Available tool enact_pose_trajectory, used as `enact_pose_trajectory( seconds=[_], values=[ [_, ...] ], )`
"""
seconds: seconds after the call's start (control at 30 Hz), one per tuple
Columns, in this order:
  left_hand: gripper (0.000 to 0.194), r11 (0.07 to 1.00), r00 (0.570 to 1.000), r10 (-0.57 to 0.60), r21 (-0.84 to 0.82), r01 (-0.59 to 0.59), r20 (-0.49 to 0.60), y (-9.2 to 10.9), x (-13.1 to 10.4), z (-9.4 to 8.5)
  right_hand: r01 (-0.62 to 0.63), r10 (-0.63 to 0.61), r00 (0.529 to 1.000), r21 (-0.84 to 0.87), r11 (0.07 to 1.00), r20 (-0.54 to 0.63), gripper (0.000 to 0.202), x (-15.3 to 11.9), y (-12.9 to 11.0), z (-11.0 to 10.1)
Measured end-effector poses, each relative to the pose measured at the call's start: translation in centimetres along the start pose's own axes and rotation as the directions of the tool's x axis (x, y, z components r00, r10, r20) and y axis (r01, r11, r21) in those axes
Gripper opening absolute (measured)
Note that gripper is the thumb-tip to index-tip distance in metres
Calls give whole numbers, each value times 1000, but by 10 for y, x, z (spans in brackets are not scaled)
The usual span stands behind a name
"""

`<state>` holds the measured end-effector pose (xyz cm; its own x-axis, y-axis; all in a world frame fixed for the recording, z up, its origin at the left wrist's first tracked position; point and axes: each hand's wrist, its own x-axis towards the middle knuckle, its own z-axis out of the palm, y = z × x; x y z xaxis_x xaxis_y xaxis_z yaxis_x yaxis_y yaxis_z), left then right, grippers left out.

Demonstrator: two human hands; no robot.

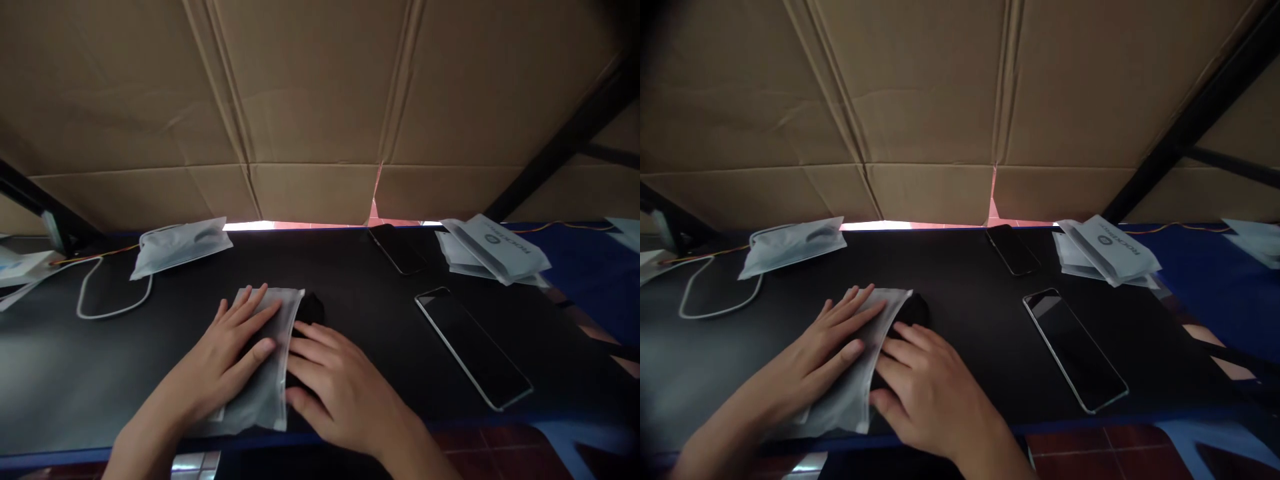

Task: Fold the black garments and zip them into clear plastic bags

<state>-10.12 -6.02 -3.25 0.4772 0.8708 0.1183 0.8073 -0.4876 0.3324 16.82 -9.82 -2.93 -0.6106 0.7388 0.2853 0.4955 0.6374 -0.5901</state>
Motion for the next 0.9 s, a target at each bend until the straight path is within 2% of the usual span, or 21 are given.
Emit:
enact_pose_trajectory(
  seconds=[0.07,0.13,0.23,0.3,0.43,0.5,0.63,0.7,0.8,0.9],
  values=[
    [60,1000,1000,18,-20,-18,21,3,1,1,-61,61,998,-20,998,1,43,-10,4,-1],
    [63,998,998,38,-45,-36,43,8,4,2,-63,64,997,-28,998,44,44,-10,5,0],
    [69,991,993,94,-105,-86,71,16,8,5,29,-28,996,-9,1000,79,28,2,0,2],
    [74,981,988,130,-159,-116,80,20,9,6,72,-74,995,28,997,70,25,13,-4,4],
    [77,955,985,170,-253,-155,37,23,6,0,71,-79,996,182,981,38,38,30,-9,15],
    [75,940,981,193,-287,-183,8,24,6,-5,111,-121,992,249,962,23,47,38,-10,20],
    [71,942,981,193,-280,-187,-7,23,5,-10,146,-162,986,282,948,33,51,49,-12,19],
    [68,959,988,156,-238,-151,3,19,4,-7,112,-128,991,268,957,44,48,43,-13,12],
    [63,984,996,92,-154,-89,13,9,1,0,4,-16,999,218,976,51,37,17,-11,-1],
    [66,992,997,70,-103,-68,16,4,-3,6,-190,195,980,111,976,-34,35,-13,-6,-6]
  ],
)
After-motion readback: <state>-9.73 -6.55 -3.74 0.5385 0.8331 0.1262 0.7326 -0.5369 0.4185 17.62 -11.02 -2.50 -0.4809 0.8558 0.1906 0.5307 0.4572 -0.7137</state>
